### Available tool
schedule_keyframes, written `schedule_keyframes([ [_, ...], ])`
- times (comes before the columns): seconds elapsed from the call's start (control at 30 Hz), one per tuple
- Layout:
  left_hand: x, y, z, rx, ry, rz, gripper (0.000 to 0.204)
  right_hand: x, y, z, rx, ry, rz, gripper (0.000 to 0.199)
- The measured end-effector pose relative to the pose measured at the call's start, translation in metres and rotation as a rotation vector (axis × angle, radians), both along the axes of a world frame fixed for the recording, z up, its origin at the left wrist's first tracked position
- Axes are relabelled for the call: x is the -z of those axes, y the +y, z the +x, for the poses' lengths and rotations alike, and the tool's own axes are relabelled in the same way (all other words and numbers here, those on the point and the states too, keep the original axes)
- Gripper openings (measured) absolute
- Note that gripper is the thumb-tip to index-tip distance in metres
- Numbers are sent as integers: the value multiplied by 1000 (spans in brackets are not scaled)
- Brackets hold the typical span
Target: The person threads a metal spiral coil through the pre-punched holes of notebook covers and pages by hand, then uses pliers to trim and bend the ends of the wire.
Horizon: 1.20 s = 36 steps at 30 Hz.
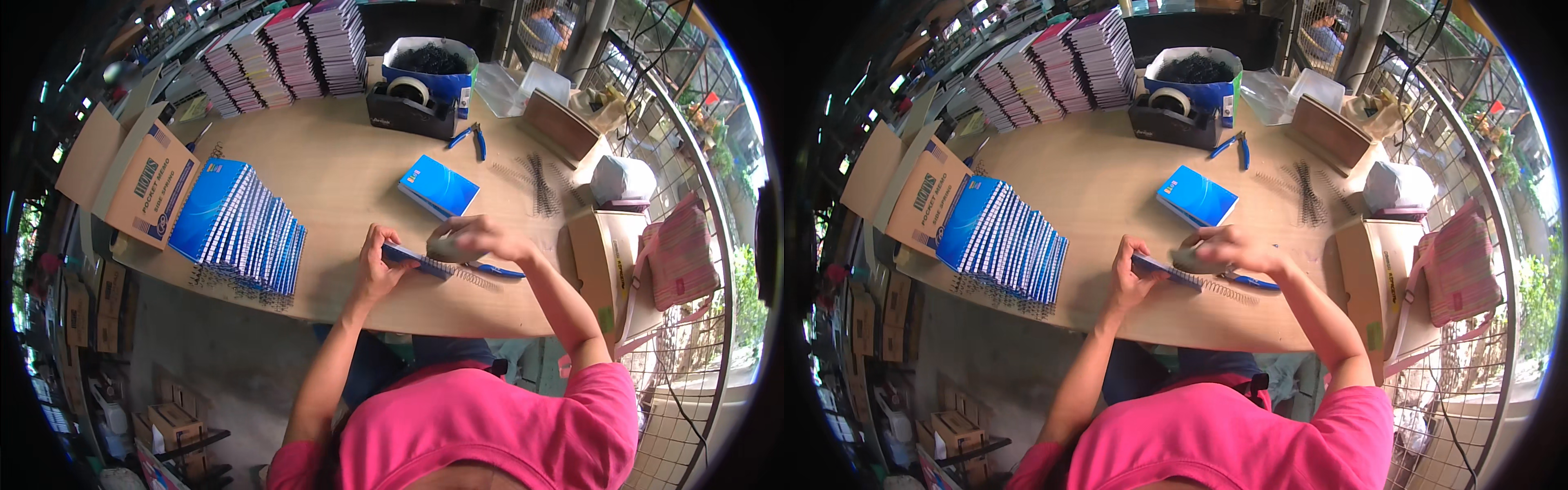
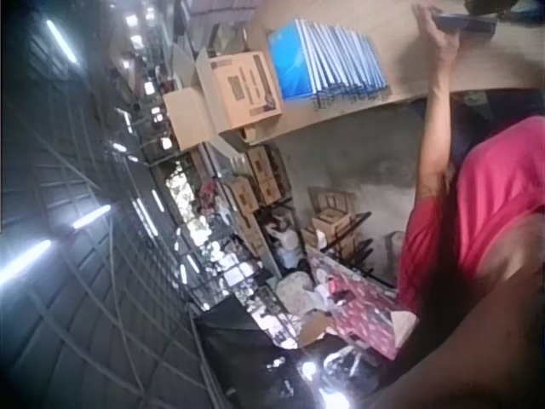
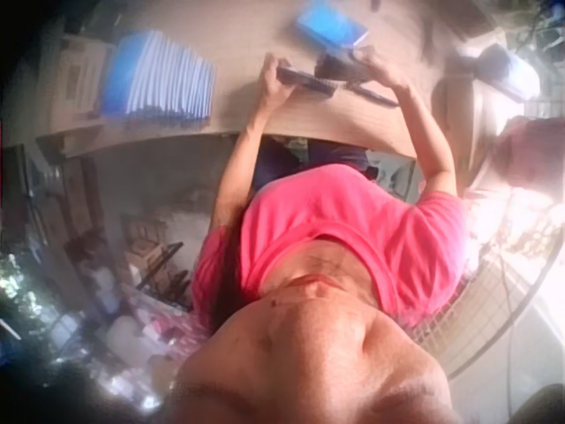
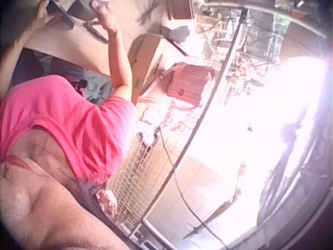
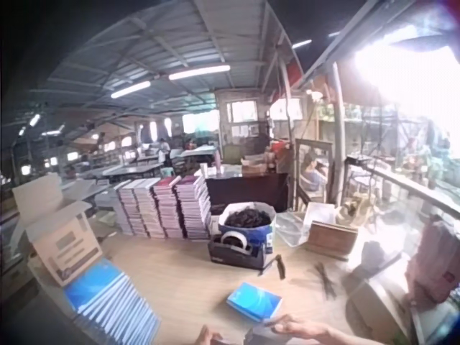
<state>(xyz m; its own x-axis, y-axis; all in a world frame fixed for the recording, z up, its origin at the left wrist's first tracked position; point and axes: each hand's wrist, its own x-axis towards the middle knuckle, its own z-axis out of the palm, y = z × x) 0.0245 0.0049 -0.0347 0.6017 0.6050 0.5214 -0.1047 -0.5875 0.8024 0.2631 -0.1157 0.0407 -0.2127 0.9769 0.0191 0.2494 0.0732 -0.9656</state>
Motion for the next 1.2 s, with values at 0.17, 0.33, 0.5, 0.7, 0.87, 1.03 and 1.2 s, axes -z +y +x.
schedule_keyframes([
  [0.17, 1, 1, -2, -22, 26, -18, 62, 10, 9, -8, 77, 322, 38, 48],
  [0.33, 3, 1, -1, -39, 43, -56, 68, 11, 20, -11, -9, -249, 151, 43],
  [0.5, 7, 6, 5, 54, -207, -252, 52, 12, 21, -11, 105, -323, 157, 46],
  [0.7, 27, 36, -23, 158, -52, -473, 26, 8, 28, -31, 70, -432, 124, 53],
  [0.87, 18, 28, -16, 214, -100, -620, 31, 11, 28, -19, 118, 61, 73, 46],
  [1.03, 19, 32, -17, 236, -143, -585, 40, 8, 37, -21, 135, -36, 51, 43],
  [1.2, 11, 28, -14, 294, -159, -702, 50, 19, 49, -30, 112, -412, 183, 44],
])
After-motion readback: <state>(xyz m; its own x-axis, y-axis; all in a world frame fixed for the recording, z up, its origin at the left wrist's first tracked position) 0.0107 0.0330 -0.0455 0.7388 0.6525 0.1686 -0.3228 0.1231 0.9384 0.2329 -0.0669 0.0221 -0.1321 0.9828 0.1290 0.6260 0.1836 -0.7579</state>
